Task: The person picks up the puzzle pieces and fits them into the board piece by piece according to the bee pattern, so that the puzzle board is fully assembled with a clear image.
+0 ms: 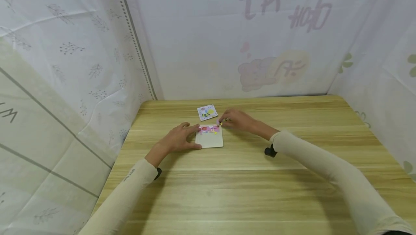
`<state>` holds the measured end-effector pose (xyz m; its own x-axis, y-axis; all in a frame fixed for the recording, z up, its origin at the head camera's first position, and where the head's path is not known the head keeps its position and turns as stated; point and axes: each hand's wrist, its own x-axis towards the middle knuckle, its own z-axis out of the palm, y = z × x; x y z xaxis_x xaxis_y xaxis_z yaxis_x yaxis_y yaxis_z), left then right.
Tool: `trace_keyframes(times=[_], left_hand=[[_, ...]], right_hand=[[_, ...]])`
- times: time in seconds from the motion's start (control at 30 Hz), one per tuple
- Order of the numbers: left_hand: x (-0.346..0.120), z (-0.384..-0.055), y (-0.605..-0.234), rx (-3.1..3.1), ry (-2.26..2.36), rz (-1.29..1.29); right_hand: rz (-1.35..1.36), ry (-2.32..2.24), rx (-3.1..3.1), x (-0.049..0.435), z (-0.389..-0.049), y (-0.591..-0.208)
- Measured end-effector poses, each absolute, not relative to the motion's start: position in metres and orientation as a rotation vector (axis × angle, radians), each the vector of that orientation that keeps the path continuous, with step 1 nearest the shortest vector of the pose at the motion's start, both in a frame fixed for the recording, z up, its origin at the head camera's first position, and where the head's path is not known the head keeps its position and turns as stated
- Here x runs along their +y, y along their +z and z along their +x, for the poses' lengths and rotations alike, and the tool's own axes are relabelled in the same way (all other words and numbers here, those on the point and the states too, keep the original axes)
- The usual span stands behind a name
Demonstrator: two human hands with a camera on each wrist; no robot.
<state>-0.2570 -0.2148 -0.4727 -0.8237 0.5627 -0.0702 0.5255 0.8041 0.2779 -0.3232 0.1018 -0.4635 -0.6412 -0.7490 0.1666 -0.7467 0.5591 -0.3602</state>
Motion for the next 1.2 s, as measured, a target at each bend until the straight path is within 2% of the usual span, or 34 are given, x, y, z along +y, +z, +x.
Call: trace_keyframes(times=[0.57, 0.87, 1.2], left_hand=[[-0.215, -0.254, -0.47, 2.828, 0.393, 0.831], [-0.215, -0.254, -0.469, 2.823, 0.394, 0.825], [-0.213, -0.256, -0.468, 2.817, 0.398, 0.816]], right_hand=[[-1.447, -0.634, 2.681, 0.083, -0.312, -0.47], [-1.37, -0.596, 2.683, 0.073, -0.306, -0.469], [-1.49, -0.644, 2.656, 0.062, -0.306, -0.471]])
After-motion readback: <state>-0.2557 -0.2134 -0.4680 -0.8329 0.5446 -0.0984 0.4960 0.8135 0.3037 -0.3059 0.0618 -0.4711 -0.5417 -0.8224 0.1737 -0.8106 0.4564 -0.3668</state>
